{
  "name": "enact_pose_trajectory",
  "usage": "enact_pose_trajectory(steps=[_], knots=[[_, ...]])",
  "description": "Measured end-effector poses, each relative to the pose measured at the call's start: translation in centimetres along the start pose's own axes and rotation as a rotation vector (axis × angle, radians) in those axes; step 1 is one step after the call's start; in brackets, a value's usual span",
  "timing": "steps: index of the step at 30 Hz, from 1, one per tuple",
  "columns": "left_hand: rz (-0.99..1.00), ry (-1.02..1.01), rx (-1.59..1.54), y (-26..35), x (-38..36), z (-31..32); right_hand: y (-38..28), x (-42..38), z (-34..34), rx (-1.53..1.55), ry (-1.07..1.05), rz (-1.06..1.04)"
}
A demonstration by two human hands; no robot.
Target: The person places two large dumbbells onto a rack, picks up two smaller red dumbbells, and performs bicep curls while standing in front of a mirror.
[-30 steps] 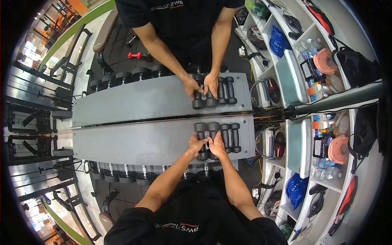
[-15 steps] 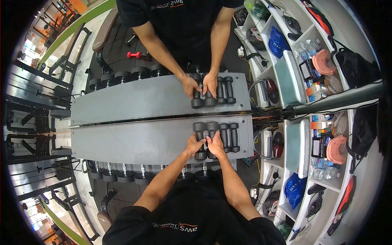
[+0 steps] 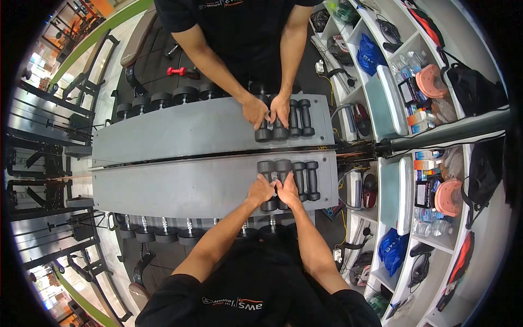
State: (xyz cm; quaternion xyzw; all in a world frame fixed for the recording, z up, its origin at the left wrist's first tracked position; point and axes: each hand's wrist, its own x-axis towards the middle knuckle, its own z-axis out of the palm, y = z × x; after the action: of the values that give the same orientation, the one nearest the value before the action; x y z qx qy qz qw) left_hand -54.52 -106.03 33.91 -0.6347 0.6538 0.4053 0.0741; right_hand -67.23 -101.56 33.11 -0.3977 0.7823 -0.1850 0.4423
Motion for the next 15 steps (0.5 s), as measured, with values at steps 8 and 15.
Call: enact_pose_trajectory(steps=[8, 15], knots=[[0.031, -0.136, -0.131, -0.9, 0.4, -0.1, 0.0, 0.7, 0.0, -0.046, -0.032, 0.015], [0.04, -0.178, -0.16, -1.6, 0.4, -0.2, -2.2, 0.3, -1.2, -0.119, -0.08, 0.162]])
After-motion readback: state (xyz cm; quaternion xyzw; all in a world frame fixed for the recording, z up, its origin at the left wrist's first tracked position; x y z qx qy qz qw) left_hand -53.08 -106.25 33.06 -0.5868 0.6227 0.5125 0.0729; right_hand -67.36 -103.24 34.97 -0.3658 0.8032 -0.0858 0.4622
